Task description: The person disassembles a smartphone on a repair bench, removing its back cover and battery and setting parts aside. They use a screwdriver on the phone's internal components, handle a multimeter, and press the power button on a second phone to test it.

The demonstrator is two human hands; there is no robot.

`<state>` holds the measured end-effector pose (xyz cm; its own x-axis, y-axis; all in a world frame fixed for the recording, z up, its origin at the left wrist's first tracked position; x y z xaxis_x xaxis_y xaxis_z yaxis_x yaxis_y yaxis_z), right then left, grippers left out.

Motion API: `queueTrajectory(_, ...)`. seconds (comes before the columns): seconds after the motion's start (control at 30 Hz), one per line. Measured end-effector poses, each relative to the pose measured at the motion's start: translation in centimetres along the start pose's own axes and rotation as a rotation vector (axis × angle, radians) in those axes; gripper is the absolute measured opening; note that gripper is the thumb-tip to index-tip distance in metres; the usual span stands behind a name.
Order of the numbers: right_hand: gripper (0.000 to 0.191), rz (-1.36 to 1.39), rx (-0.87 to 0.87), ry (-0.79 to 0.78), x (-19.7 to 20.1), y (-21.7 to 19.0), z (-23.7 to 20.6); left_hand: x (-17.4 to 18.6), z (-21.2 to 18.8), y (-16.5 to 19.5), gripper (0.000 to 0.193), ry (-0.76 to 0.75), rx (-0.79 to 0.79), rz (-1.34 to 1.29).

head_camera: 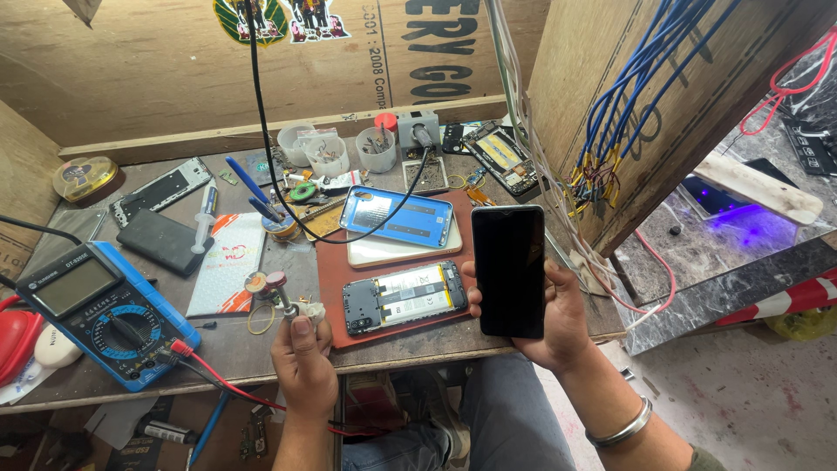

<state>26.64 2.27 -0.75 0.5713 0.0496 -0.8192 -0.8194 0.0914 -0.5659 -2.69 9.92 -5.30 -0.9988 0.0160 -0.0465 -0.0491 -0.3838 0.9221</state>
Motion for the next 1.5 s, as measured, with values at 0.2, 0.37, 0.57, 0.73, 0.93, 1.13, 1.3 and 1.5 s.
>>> queueTrajectory(0.2,0.082,0.002,0.004,-0.003,-0.11,-0.01,-0.01,0.02,-0.02,0.14,0.043,-0.005,-0.005,0.000)
queueTrajectory(0.37,0.082,0.002,0.008,-0.006,-0.12,-0.01,0.01,-0.08,-0.03,0.25,0.043,-0.008,-0.013,-0.011)
queueTrajectory(0.57,0.082,0.014,-0.002,-0.012,0.04,0.07,0.00,-0.10,-0.02,0.44,0.042,-0.007,-0.010,-0.003)
queueTrajectory(0.73,0.082,0.011,-0.002,-0.009,0.11,0.09,0.01,-0.14,-0.05,0.54,0.044,-0.009,-0.014,0.000)
queueTrajectory(0.93,0.082,0.003,0.003,-0.013,-0.04,0.04,0.01,-0.14,0.04,0.55,0.045,-0.020,-0.024,-0.001)
queueTrajectory(1.13,0.082,0.005,-0.002,-0.008,-0.04,0.02,0.04,-0.10,0.00,0.47,0.044,-0.025,-0.024,-0.008)
queueTrajectory(1.3,0.083,-0.012,0.000,0.001,0.02,0.07,0.05,-0.10,-0.02,0.32,0.043,-0.028,-0.025,-0.022)
queueTrajectory(1.5,0.090,0.000,0.001,0.012,-0.63,-0.15,0.03,-0.04,-0.07,0.14,0.041,-0.019,-0.013,-0.034)
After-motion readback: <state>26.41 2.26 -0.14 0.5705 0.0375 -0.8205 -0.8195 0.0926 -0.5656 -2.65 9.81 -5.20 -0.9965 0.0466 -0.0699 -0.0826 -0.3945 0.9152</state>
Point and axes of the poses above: each hand's wrist, its own z-axis towards the middle knuckle, its own x-axis out of the back of the hand, y = z × x, the point moved 4 cm from there along z, towards the middle knuckle, and after that the axes turned 10 degrees about z, right-handed, at the moved point
